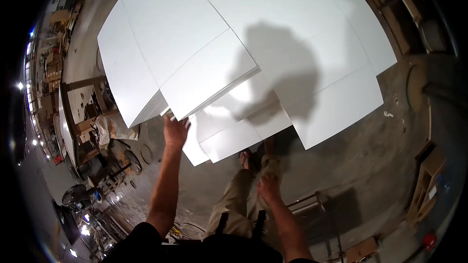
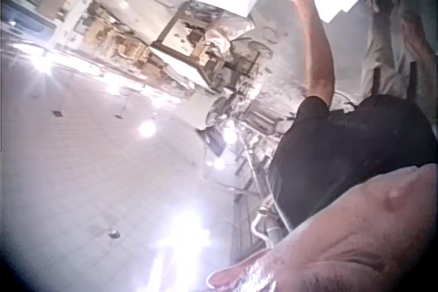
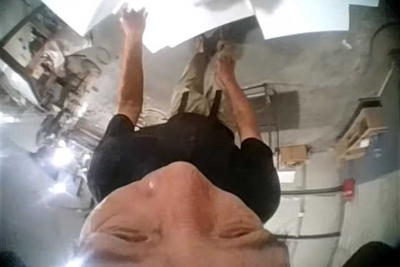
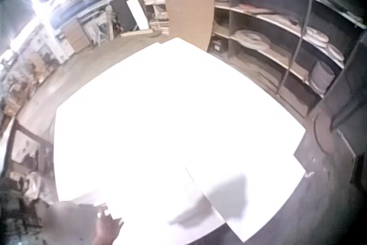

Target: The person picks up white panels one at a time, checks the edges against a machine, and then stacks them on a pallet.

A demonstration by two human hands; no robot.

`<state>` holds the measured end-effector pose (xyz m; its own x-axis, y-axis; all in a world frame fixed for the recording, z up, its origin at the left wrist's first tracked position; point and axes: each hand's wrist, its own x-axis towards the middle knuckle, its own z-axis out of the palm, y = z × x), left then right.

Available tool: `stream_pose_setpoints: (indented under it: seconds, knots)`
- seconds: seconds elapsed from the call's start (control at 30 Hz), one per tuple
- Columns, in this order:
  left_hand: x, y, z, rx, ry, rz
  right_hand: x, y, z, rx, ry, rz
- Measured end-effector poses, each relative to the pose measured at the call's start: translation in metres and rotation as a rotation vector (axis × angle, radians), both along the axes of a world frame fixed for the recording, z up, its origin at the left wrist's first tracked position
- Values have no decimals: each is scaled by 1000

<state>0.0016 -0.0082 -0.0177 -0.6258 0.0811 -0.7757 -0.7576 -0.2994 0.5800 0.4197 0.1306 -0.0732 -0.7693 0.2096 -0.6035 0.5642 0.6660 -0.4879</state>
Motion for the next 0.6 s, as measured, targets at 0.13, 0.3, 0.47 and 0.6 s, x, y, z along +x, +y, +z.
stream_pose_setpoints:
  seconds: [0.13,0.3,0.47,0.6]
  knots:
    - [90,-8,-41,-331,-155,-518,6,0,0,-8,22,-51]
    - [62,152,22,-188,286,-1100,11,-7,8,4,119,-162]
    - [44,230,39,-228,358,-843,18,-4,17,-48,195,-302]
    - [47,228,20,-222,361,-990,23,-9,15,-29,283,-411]
